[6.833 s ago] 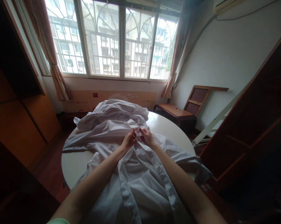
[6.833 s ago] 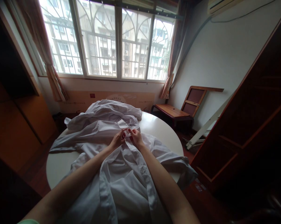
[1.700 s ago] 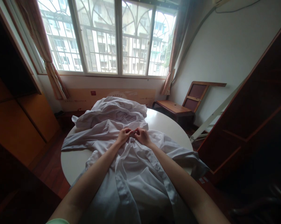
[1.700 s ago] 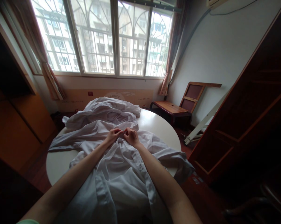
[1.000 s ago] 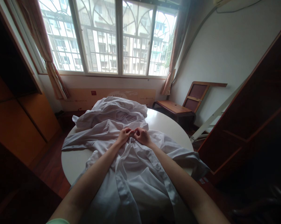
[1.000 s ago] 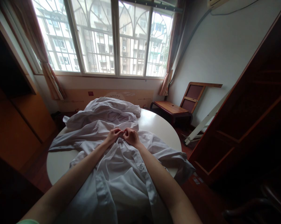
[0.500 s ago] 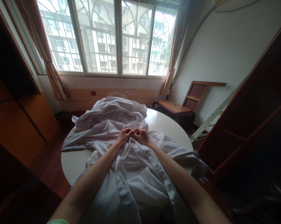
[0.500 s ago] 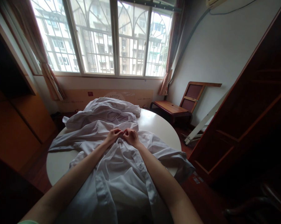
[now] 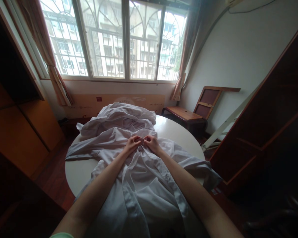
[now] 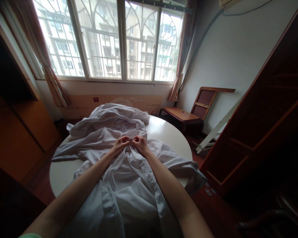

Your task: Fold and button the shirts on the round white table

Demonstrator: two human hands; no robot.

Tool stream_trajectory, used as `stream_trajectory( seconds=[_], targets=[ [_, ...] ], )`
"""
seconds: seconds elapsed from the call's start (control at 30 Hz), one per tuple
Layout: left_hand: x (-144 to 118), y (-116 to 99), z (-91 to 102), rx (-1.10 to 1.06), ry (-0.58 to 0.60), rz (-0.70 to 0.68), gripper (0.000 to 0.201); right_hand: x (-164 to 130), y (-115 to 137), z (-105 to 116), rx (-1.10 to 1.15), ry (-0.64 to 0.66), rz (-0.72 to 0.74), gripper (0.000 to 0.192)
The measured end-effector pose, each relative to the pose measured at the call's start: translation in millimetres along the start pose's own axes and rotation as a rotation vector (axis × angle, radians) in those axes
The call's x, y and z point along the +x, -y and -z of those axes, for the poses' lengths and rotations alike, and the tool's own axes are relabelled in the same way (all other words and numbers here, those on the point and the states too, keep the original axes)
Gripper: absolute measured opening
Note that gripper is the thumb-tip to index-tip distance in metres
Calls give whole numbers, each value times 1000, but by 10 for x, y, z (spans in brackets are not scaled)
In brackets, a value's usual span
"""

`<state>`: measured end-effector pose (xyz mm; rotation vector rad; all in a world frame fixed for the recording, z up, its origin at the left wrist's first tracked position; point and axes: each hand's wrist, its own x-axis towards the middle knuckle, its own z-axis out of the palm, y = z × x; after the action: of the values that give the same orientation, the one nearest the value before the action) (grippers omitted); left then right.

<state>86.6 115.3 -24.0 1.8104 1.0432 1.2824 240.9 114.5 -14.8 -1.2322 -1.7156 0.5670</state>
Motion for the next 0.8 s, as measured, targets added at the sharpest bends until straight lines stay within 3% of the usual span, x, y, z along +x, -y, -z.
stream_trajectory(
  seconds=[0.53, 0.67, 0.8],
  targets=[
    [-22, -59, -13, 87, -74, -31, 14, 91, -190, 11, 107, 127, 35, 14],
    [-11, -74, -2, 267, -176, -66, 14, 99, -209, 26, 173, 156, 29, 15],
    [-13, -107, -23, 494, -256, -184, 10, 104, -227, 28, 235, 143, 21, 16]
  ],
)
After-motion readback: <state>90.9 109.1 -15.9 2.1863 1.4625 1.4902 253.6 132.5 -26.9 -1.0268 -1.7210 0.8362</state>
